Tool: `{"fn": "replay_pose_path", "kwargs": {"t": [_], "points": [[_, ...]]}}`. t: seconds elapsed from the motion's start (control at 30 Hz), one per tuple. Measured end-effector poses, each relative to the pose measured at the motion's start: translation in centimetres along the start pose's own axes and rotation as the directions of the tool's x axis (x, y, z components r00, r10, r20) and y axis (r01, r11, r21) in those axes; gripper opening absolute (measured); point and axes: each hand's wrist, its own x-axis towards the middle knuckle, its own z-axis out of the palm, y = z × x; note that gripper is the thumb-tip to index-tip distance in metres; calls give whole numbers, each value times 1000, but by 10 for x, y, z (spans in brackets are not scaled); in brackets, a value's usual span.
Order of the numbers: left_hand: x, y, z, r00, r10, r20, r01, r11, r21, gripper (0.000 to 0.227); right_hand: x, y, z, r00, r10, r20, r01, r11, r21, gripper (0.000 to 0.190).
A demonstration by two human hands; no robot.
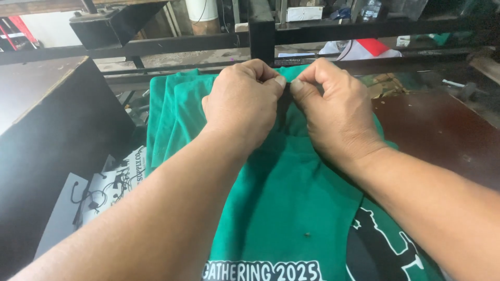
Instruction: The person attaches white tags to the necks of green t-shirts using a small black plastic fastener. They thread the tag string through the fastener and secure it to the shirt collar, repeating the process for multiple shirts.
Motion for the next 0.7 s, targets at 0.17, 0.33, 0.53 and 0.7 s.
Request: {"fn": "replay_pose_path", "kwargs": {"t": [0.17, 0.33, 0.53, 0.7], "points": [[0, 1, -3, 1000, -15, -7, 15, 1000, -25, 20, 3, 8, 1, 996, 35, -80, -28, 996, 87, 16], [-3, 5, -16, 994, -83, 68, 89, 993, -82, 22, 8, 21, 0, 975, 141, -174, -123, 986, 111, 18], [2, -12, -16, 996, 89, 16, -86, 987, -136, 28, 17, 45, -5, 948, 284, -146, -275, 958, 83, 19], [-5, -5, -24, 999, -5, 54, 10, 996, -91, 29, 11, 36, -37, 806, 576, -135, -513, 794, 324, 12]]}}
